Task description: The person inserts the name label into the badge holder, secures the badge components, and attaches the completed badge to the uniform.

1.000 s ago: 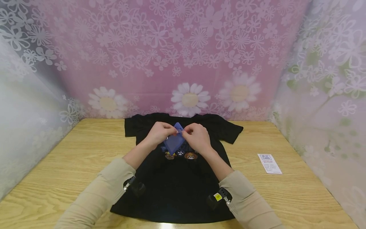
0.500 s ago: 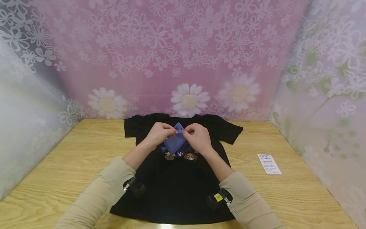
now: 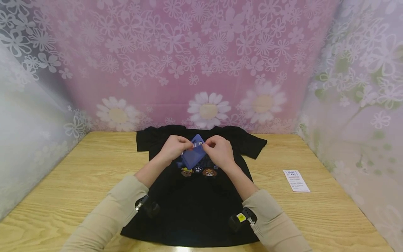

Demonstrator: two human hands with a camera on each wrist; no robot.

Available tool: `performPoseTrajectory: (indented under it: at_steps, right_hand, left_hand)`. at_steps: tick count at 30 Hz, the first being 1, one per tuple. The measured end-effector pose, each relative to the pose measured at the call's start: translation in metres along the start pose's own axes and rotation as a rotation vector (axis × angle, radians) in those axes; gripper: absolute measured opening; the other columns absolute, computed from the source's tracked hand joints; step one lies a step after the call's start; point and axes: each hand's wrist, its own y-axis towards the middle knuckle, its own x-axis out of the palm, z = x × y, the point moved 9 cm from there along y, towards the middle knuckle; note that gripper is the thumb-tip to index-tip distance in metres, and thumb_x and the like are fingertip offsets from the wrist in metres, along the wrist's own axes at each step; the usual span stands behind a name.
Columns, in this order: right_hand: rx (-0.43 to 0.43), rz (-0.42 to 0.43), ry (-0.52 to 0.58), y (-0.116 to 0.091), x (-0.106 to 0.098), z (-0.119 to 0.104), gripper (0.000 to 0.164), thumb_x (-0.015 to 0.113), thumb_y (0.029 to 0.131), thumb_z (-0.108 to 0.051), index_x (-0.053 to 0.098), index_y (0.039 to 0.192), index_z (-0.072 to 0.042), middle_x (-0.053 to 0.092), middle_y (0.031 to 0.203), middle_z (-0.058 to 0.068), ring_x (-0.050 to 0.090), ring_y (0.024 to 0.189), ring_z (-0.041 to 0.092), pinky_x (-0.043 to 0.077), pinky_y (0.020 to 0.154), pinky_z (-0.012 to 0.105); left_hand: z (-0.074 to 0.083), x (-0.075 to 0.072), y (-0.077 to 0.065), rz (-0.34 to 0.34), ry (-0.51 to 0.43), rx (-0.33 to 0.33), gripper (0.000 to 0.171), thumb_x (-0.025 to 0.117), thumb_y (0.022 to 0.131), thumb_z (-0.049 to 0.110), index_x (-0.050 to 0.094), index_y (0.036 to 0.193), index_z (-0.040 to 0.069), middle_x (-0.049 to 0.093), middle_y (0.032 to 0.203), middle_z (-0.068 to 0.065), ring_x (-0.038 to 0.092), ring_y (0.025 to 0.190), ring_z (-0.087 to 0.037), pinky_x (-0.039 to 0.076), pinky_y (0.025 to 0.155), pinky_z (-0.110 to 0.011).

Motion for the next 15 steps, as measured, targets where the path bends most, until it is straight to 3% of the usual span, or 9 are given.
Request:
performPoseTrajectory:
  at_steps: [15]
  right_hand:
    - [0.004, 0.008, -0.006, -0.0007, -0.0029, 0.0011, 0.010, 0.067, 0.082, -0.011, 0.069, 0.079, -0.002, 0.067, 0.085, 0.010, 0.060, 0.078, 0.025, 0.045, 0.069, 0.037]
  left_hand:
    - [-0.0020, -0.0017, -0.0011, 0.004, 0.018, -0.008, 0.017, 0.063, 0.082, 0.017, 0.075, 0.082, 0.005, 0.067, 0.084, -0.003, 0.055, 0.084, -0.019, 0.044, 0.073, -0.032]
